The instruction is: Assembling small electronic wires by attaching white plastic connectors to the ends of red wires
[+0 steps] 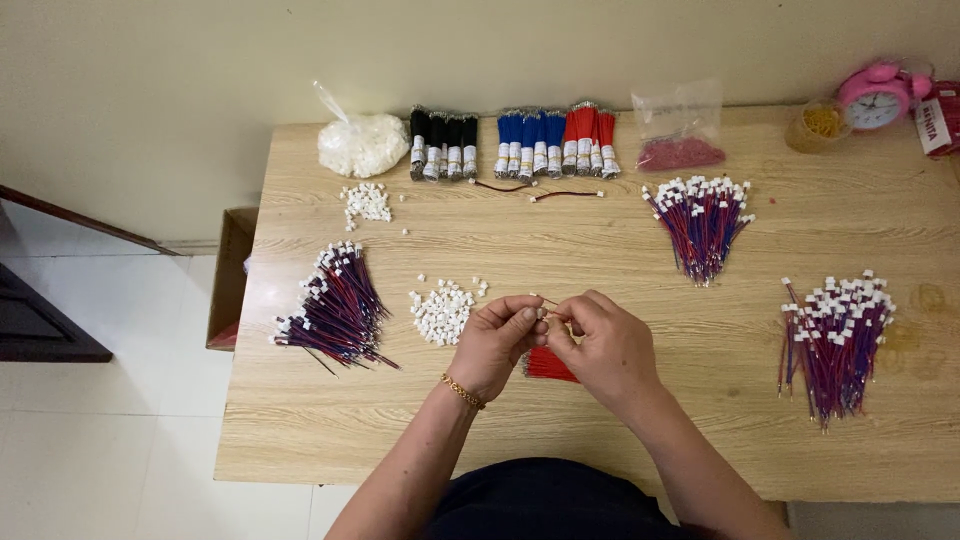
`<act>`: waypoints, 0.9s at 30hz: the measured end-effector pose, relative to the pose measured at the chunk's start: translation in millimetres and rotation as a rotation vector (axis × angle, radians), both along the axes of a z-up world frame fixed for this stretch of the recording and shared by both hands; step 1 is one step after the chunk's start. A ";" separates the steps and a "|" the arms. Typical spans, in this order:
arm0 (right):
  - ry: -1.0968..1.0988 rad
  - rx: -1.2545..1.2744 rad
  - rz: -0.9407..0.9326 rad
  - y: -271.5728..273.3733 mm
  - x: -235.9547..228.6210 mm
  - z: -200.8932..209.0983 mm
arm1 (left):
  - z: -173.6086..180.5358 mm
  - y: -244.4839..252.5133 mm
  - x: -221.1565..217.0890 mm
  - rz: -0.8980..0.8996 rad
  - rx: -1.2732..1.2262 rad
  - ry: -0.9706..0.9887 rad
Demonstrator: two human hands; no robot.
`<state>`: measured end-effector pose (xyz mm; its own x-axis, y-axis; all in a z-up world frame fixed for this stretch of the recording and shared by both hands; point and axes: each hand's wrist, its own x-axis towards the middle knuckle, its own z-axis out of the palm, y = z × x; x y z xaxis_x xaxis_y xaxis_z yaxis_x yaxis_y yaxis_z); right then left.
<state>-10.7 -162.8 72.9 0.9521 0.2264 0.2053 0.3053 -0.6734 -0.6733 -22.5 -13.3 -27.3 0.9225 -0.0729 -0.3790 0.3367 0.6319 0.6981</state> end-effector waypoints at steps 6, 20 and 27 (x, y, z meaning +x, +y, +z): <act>-0.084 -0.060 -0.024 2.2 -2.9 -10.0 | -2.2 -9.0 -1.6 0.040 0.016 0.019; 0.193 -0.014 0.080 -13.3 21.7 -128.2 | -74.4 51.5 39.5 -0.089 1.345 -0.092; 0.168 0.046 0.064 -21.1 31.1 -118.8 | -133.3 82.4 71.0 -0.273 2.013 -0.027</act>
<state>20.4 -184.0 -46.0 0.9579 0.2816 0.0567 0.2275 -0.6234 -0.7481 48.5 69.1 -160.6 0.9682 0.2394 -0.0728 0.2495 -0.9454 0.2095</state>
